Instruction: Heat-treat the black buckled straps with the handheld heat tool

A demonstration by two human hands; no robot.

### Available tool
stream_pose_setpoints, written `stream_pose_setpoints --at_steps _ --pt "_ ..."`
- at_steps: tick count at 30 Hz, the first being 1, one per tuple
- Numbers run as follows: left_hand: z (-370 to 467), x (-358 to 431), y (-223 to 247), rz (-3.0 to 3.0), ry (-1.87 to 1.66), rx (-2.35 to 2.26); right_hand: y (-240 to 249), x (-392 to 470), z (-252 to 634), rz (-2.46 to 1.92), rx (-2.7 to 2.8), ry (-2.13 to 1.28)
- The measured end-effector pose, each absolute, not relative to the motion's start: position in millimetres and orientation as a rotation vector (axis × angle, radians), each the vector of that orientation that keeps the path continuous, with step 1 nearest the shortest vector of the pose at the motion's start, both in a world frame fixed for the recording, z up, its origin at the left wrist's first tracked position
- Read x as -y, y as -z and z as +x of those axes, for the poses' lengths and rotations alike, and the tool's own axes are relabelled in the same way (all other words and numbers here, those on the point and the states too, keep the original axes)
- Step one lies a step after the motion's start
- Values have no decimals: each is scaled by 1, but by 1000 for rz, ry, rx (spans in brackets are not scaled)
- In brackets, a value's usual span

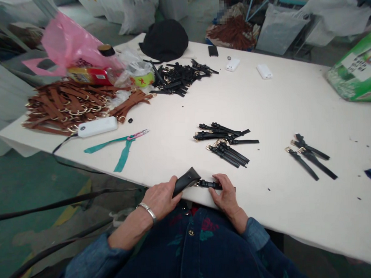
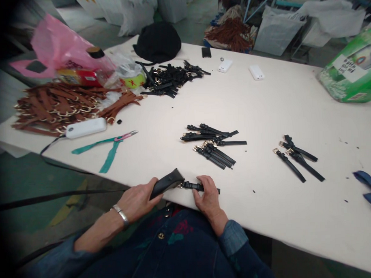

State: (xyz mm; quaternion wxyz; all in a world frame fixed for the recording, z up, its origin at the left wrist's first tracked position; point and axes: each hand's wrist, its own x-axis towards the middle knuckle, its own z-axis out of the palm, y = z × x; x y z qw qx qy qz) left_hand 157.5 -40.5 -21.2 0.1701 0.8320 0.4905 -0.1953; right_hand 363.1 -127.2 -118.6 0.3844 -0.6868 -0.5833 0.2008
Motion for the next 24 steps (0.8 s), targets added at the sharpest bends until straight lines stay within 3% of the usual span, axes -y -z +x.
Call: stream_pose_setpoints --at_steps 8,24 --pt "148 53 28 2316 497 -1373 112 112 342 -1764 1731 -482" --pt "160 56 23 2364 490 -1279 126 111 354 -1541 1631 -641"
